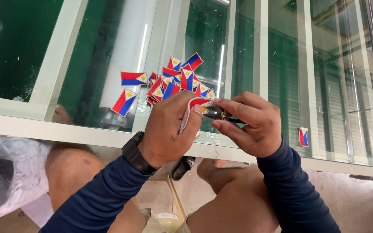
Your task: The person uses a pair of pliers to trim the edges of small Philippine flag stickers. They pick up each sticker, carefully snip the edges, and place the finished sticker on the glass table. The person also handles a roll of tape during the process.
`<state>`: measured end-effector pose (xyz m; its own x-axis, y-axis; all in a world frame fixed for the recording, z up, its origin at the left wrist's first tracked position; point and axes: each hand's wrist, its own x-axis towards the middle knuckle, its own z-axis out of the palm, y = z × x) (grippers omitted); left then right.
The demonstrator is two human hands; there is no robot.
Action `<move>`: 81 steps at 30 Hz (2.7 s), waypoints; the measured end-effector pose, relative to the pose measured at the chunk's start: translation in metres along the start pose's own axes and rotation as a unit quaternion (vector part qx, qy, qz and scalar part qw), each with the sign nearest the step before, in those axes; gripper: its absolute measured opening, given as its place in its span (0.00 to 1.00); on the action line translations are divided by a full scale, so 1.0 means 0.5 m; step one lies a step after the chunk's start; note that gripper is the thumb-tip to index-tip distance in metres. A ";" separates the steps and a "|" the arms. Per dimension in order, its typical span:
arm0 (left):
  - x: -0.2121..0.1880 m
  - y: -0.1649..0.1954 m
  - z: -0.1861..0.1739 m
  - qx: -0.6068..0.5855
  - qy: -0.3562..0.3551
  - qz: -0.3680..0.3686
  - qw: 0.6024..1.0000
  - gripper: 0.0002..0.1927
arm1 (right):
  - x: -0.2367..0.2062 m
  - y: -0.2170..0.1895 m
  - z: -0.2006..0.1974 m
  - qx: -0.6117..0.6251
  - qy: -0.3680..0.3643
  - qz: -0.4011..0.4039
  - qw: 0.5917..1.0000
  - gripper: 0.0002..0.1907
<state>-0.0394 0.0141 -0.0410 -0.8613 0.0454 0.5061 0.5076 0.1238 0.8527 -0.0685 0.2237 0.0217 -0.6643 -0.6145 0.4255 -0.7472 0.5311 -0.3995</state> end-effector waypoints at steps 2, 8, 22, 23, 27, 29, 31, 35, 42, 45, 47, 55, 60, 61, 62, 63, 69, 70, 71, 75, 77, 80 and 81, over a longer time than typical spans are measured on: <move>0.000 0.001 -0.002 -0.009 -0.001 0.007 1.000 0.09 | 0.003 0.001 -0.002 0.019 -0.011 -0.004 1.000 0.20; 0.002 -0.001 0.001 -0.075 -0.012 -0.037 0.996 0.12 | 0.004 0.008 0.001 -0.015 -0.011 -0.010 1.000 0.17; 0.004 -0.007 0.004 -0.077 -0.014 -0.033 0.996 0.11 | -0.005 0.024 0.008 0.016 0.011 -0.008 1.000 0.13; 0.004 -0.008 0.003 -0.073 -0.015 -0.026 0.997 0.11 | -0.008 0.026 0.006 0.037 0.004 0.010 0.999 0.13; 0.002 -0.004 0.001 -0.056 0.007 -0.013 0.998 0.11 | -0.020 0.027 0.011 0.139 0.075 0.093 0.983 0.17; 0.001 -0.003 0.002 -0.042 0.007 -0.008 0.999 0.11 | -0.025 0.024 0.027 0.163 0.104 0.154 0.969 0.23; 0.001 -0.001 0.007 -0.041 0.006 -0.042 0.998 0.11 | -0.025 0.024 0.046 0.112 0.089 0.158 0.977 0.23; -0.001 0.001 0.015 -0.080 -0.006 -0.084 0.993 0.13 | -0.017 0.022 0.051 0.156 0.057 0.156 0.974 0.19; -0.006 -0.002 0.013 -0.068 0.026 -0.050 0.996 0.11 | -0.003 -0.024 0.040 -0.019 0.078 0.074 0.994 0.16; -0.007 -0.002 0.013 -0.050 0.033 -0.034 0.998 0.10 | 0.002 -0.038 0.040 -0.035 0.086 0.070 0.993 0.18; -0.010 -0.002 0.013 -0.037 0.039 -0.006 0.999 0.10 | 0.005 -0.041 0.040 -0.036 0.089 0.063 0.993 0.18; -0.005 -0.011 0.013 -0.052 0.035 -0.020 0.998 0.10 | 0.003 -0.031 0.048 -0.029 0.094 0.065 0.993 0.18; -0.008 -0.005 0.010 -0.049 0.026 -0.027 0.998 0.09 | 0.002 -0.031 0.048 -0.028 0.092 0.067 0.993 0.17; -0.008 -0.003 0.009 -0.047 0.026 -0.023 0.998 0.09 | 0.002 -0.032 0.048 -0.029 0.092 0.068 0.993 0.17; -0.008 -0.003 0.009 -0.044 0.026 -0.019 0.999 0.09 | 0.003 -0.032 0.049 -0.030 0.092 0.069 0.993 0.17; -0.007 -0.003 0.008 -0.039 0.026 -0.022 0.999 0.09 | 0.004 -0.032 0.050 -0.029 0.092 0.069 0.993 0.17; -0.007 -0.001 0.010 -0.023 0.030 -0.020 0.999 0.08 | 0.006 -0.033 0.048 -0.030 0.093 0.069 0.993 0.16; -0.008 -0.001 0.010 -0.012 0.027 -0.026 0.999 0.07 | 0.006 -0.032 0.048 -0.031 0.093 0.066 0.993 0.17; -0.008 -0.001 0.010 -0.001 0.023 -0.032 0.999 0.07 | 0.005 -0.032 0.048 -0.033 0.094 0.064 0.993 0.17; -0.004 0.000 0.013 -0.074 0.012 -0.076 0.994 0.08 | 0.002 -0.030 0.050 -0.036 0.107 0.020 0.993 0.17; -0.002 0.001 0.015 -0.102 0.011 -0.111 0.989 0.09 | 0.000 -0.025 0.051 -0.045 0.114 -0.003 0.992 0.18; 0.002 0.004 0.023 -0.212 0.001 -0.241 0.947 0.10 | -0.004 -0.018 0.053 -0.076 0.124 -0.028 0.989 0.18; 0.003 0.004 0.024 -0.225 -0.002 -0.242 0.944 0.11 | -0.005 -0.016 0.054 -0.084 0.126 -0.038 0.988 0.18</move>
<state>-0.0399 0.0264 -0.0404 -0.9945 0.0955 0.0433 0.0124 -0.3027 0.9530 -0.0602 0.2053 0.0019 -0.5734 -0.5027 0.6469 -0.7743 0.5906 -0.2274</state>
